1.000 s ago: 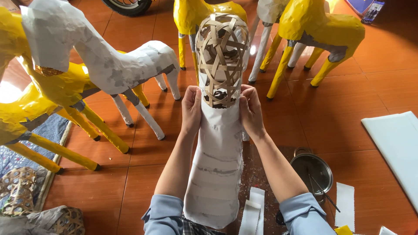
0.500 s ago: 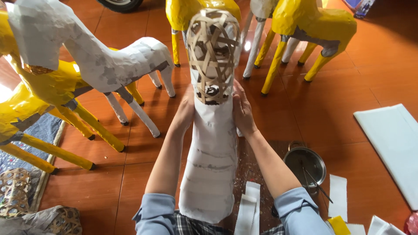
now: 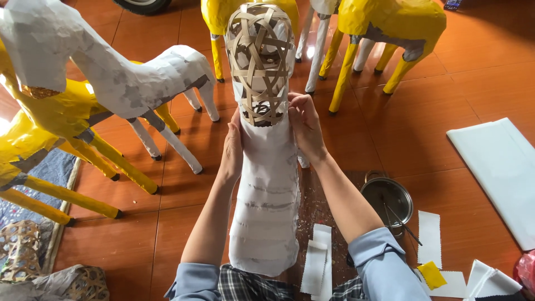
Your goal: Applying paper strips and glue to a bamboo frame to create a paper horse.
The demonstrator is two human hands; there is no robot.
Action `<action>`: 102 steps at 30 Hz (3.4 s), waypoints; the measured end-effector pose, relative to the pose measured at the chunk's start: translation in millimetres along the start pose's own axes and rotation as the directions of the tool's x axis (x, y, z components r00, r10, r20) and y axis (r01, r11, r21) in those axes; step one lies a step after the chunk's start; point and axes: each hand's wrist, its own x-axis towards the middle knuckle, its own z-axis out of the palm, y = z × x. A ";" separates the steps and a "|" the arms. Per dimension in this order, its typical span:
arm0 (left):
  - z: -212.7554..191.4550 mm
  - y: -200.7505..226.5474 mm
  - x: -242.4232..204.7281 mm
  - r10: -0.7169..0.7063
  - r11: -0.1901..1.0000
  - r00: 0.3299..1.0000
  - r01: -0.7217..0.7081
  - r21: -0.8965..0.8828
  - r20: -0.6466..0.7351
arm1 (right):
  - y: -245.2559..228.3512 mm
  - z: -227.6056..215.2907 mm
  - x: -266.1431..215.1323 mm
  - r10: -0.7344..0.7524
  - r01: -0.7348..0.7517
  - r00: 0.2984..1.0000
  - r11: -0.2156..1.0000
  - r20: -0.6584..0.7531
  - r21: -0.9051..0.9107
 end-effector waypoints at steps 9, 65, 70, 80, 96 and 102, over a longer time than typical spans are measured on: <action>4.7 6.6 7.7 -0.024 0.994 1.000 0.024 -0.108 -0.004 | 17.2 -4.8 -5.1 0.220 -0.192 0.969 0.957 -0.112 0.218; -50.5 -56.6 -11.9 0.332 0.917 0.929 -0.358 -0.175 -0.162 | 7.9 -43.1 -137.7 0.248 -0.260 0.966 0.910 -0.078 -0.324; -49.4 -72.7 -211.8 -0.108 0.859 0.950 -0.060 -0.509 -0.293 | -28.8 -82.7 -342.4 0.693 -0.715 0.682 0.698 -0.234 -0.017; 99.5 -289.0 -466.8 -0.830 0.359 0.459 0.874 -0.328 0.316 | -8.6 -82.1 -566.0 0.868 -0.748 0.409 0.142 -0.282 -0.649; 103.2 -351.1 -467.3 -0.849 0.524 0.511 0.847 -0.087 -0.136 | 60.4 -85.9 -575.0 0.605 0.155 0.767 0.148 0.213 -0.977; 107.0 -334.9 -449.2 -0.890 0.437 0.414 0.894 -0.099 -0.190 | 53.9 -76.2 -556.4 0.539 0.124 0.826 0.107 0.162 -0.987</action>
